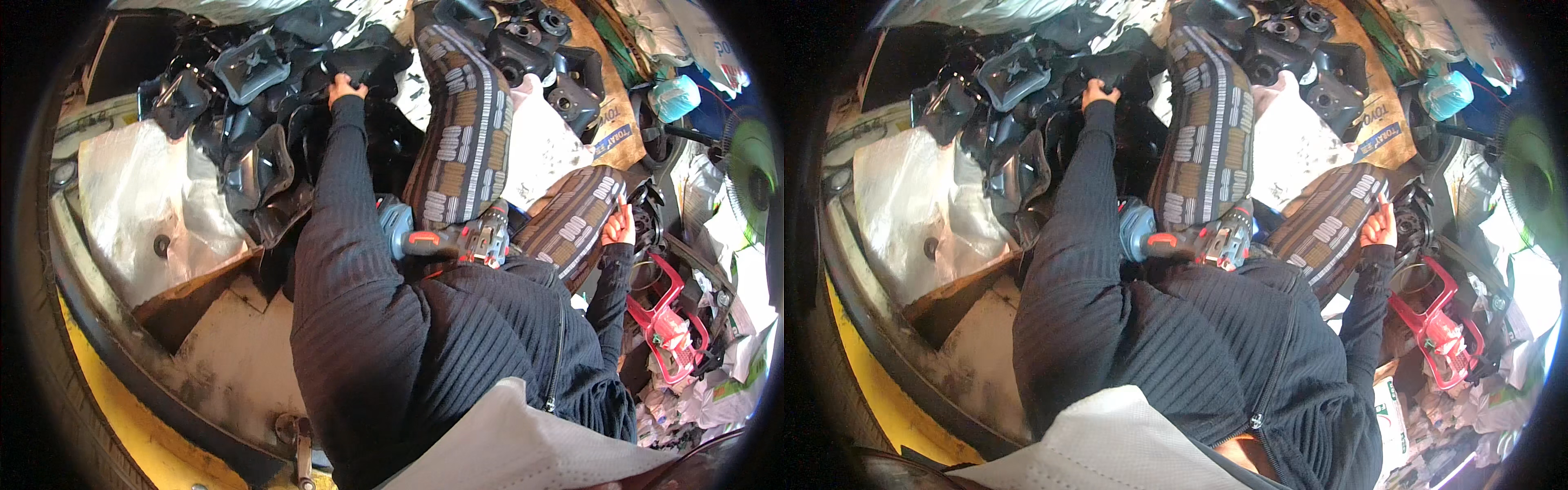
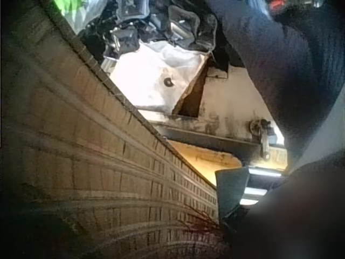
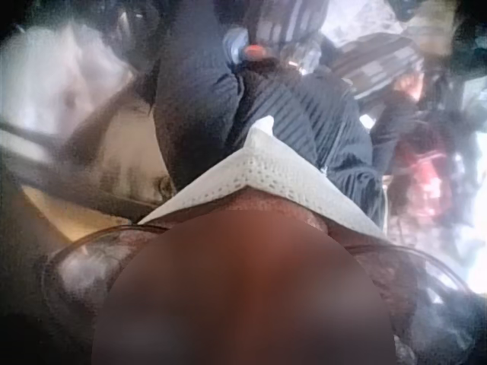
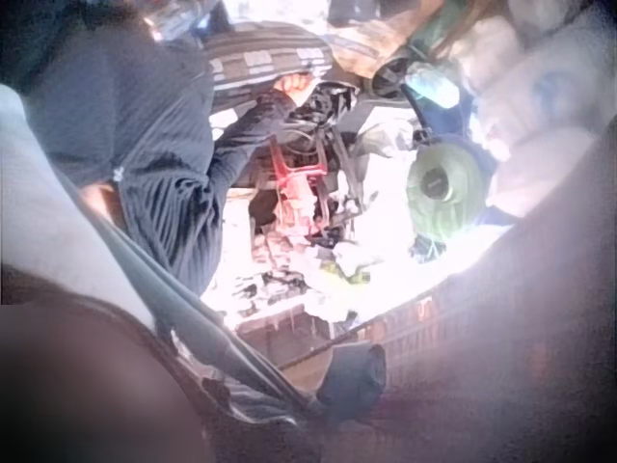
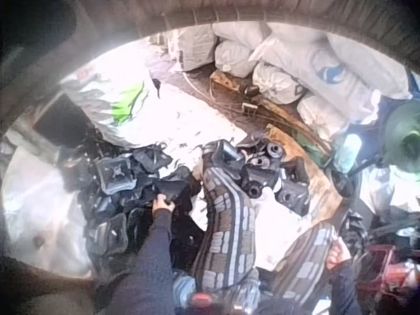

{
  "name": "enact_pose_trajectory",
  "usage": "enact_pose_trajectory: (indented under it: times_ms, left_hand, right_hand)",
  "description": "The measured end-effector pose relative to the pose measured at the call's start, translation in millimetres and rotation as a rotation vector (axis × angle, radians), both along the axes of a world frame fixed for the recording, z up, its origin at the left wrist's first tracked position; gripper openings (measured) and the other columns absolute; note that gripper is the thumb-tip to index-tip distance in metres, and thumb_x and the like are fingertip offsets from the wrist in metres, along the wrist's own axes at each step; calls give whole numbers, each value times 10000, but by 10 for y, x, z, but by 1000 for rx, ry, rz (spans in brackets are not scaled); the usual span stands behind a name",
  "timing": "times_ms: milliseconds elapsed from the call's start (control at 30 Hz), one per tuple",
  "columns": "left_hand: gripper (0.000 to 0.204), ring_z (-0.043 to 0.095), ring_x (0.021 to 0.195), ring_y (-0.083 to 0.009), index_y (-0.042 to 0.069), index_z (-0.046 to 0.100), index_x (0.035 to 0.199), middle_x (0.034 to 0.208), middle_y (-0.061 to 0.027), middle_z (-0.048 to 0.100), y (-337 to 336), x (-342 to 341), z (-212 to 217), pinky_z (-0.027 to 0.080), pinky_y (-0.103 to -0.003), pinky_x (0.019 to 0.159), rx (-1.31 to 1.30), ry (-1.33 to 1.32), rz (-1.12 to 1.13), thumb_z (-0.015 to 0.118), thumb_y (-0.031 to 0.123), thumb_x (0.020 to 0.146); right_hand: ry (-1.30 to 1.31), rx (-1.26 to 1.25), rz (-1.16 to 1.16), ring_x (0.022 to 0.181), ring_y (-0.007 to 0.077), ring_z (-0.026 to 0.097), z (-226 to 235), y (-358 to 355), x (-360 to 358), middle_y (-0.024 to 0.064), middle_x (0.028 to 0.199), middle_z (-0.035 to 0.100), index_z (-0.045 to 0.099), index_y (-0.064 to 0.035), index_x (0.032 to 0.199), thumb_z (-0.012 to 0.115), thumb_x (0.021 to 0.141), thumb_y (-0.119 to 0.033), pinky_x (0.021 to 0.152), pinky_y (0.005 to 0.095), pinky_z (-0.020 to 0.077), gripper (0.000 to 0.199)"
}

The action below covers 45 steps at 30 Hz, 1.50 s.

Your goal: The person uses a cordless drill to fasten screws into a black plastic part. They repeatedly pick up screws, align the part, and drive the screws in. The person also briefly handles a blue helmet.

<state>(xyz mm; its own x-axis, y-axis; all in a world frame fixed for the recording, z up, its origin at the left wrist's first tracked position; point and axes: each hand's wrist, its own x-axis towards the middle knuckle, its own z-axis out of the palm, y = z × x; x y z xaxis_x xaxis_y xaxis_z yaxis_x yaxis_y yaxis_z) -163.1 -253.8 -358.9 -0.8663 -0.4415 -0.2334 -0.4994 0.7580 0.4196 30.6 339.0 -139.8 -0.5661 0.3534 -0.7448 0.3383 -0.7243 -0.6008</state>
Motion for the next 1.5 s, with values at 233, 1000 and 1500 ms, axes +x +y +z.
enact_pose_trajectory:
  times_ms: [233,1000,1500]
  left_hand:
    - [255,603,928,-325,184,541,1093,1012,-152,557,151,-293,0,500,-433,753,-358,-230,-135,484,255,855]
    - [325,588,666,-141,23,589,1066,903,-100,629,857,-447,2851,524,-266,607,726,537,-302,716,100,777]
    - [329,597,869,-267,206,603,1041,975,-72,583,3200,540,2063,495,-369,742,-110,244,-1472,696,233,726]
  right_hand:
    - [11,-14,37,380,26,198,-18,34,9,-76,519,251,502,-96,1226,533,915,-289,290,187,177,367]
    - [180,-99,-396,547,94,425,-201,1188,1732,-8,697,506,442,-67,1275,524,811,-32,424,207,340,472]
    - [-959,1227,150,972,264,618,-564,2013,1377,101,1024,656,678,-135,1017,701,647,-550,863,367,469,556]
